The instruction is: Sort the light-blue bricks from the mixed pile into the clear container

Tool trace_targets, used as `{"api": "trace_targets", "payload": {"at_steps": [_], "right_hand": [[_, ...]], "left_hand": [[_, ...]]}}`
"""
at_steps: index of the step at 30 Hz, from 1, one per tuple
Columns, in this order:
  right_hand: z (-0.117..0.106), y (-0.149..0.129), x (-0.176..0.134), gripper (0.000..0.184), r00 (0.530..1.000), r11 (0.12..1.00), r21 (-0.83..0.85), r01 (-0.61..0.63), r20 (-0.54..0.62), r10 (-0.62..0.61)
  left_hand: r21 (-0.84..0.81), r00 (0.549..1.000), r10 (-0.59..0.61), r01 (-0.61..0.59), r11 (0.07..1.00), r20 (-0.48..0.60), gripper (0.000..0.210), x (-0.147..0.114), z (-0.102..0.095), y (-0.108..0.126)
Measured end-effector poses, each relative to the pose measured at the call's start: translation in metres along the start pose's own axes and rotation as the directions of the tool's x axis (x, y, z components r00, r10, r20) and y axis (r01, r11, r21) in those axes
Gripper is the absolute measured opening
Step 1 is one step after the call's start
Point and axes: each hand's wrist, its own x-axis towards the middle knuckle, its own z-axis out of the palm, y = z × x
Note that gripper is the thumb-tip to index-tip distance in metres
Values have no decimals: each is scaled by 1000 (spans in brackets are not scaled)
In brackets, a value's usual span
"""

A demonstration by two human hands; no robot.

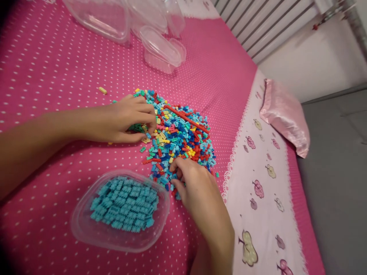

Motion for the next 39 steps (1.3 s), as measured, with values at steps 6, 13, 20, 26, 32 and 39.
{"api": "trace_targets", "payload": {"at_steps": [6, 13, 20, 26, 32, 39], "right_hand": [[2, 7, -7, 19, 1000, 999, -37, 17, -19, -17], [5, 7, -16, 30, 998, 991, -134, 15, -65, -24], [12, -10, -5, 9, 997, 977, -211, -20, -73, 5], [0, -1, -10, 10, 999, 985, -167, 34, -27, -39], [-22, -11, -32, 11, 972, 982, -49, 180, -142, -185], [-15, -24, -47, 20, 928, 916, -170, 364, -13, -371]], "left_hand": [[18, 1000, -16, 16, 1000, 9, 5, -1, -1, -1], [63, 999, -25, 27, 998, -36, 8, 0, -1, -4], [83, 998, -21, 26, 996, -64, 10, 1, 0, -5], [66, 998, -31, 35, 997, -49, 9, 1, 0, -3], [42, 998, -54, 55, 998, -18, 8, 2, -3, 0], [52, 998, -68, 69, 996, -9, 9, 2, -3, 1]]}}
